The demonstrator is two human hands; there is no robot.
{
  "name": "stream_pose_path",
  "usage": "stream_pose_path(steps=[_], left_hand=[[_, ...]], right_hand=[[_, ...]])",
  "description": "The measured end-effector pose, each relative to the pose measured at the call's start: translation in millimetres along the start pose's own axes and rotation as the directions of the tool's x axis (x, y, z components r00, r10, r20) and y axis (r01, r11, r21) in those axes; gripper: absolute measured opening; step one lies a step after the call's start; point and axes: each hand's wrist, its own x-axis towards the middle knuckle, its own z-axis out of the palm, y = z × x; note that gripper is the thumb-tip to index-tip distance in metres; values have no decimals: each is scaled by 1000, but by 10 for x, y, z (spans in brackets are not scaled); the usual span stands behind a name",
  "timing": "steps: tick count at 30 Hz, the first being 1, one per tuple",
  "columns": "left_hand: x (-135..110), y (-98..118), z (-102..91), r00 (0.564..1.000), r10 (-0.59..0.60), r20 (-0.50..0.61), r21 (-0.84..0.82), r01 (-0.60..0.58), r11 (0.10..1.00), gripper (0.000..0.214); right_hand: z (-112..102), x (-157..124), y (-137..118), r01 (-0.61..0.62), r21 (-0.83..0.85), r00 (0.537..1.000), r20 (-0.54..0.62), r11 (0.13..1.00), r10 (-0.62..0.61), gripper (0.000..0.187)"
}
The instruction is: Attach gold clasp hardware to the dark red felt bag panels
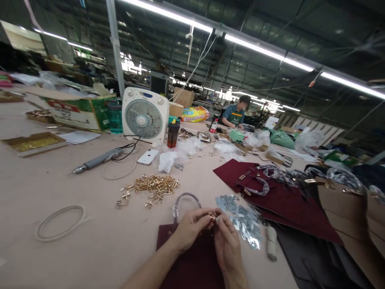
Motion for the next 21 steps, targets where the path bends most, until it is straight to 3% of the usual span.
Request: stream_pose_path(steps=[6,21], left_hand=[[23,-5,12,1000,-8,-3,-5,8,1000,47],[21,-15,-10,1000,6,10,50,-7,999,44]], right_hand=[[-15,-26,-27,-2,19,1000,14,1000,2,17],[-29,-19,5,66,-143,997,46,988,-60,18]])
